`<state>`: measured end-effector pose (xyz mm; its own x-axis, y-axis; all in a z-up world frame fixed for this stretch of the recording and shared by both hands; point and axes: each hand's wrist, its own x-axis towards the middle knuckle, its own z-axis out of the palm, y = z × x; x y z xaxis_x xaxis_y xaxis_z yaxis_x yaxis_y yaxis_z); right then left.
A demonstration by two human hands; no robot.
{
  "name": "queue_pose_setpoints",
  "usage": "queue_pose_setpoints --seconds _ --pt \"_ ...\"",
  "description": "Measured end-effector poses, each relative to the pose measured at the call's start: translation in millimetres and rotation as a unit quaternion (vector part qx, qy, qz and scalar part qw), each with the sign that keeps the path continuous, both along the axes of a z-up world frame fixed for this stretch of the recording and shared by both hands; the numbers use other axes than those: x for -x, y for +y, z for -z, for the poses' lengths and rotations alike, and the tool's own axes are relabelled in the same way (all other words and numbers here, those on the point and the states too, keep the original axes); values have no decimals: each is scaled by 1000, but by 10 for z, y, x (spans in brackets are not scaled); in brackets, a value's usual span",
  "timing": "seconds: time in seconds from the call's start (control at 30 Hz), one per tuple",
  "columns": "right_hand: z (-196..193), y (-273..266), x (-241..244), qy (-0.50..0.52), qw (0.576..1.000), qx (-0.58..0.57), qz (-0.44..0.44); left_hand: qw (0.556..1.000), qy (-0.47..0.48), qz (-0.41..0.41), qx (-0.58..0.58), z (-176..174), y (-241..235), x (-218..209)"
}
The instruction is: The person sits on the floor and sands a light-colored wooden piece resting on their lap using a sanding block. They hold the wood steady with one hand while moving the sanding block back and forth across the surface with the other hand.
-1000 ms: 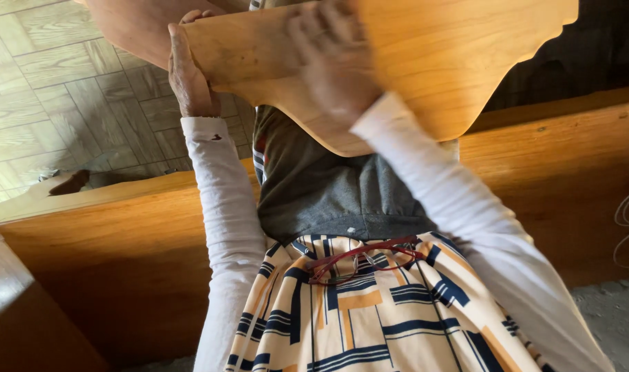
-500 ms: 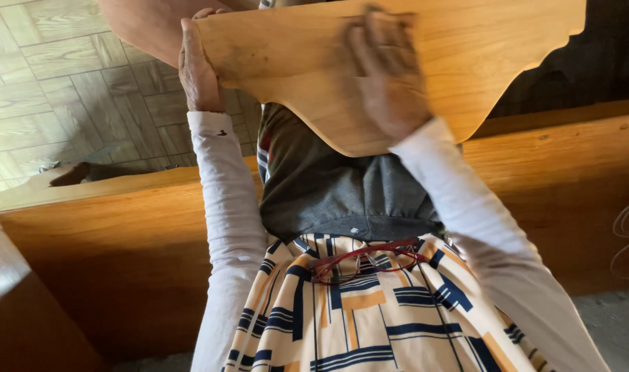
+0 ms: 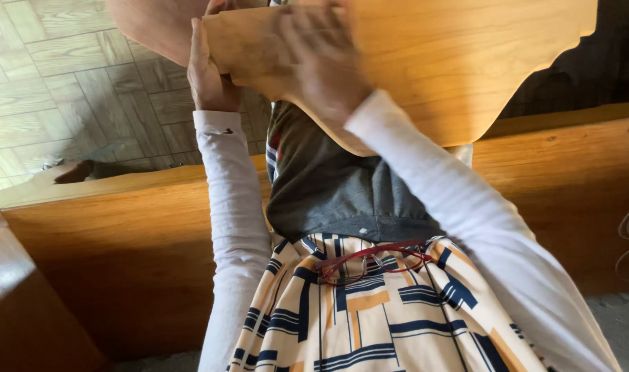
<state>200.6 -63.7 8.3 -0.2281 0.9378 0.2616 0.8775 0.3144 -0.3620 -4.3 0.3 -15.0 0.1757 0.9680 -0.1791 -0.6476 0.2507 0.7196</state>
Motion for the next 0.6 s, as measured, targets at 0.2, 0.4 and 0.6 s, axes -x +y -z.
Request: queue_pose_setpoints --seconds 0.2,0.4,0.6 --pt "-134 372 848 -28 993 93 -70 976 -156 133 -77 -1 12 95" --pt "-234 184 574 -20 995 38 -89 979 -147 72 118 -113 23 120" --pt "-502 -296 14 -39 998 7 -41 878 477 25 29 -412 -159 147"
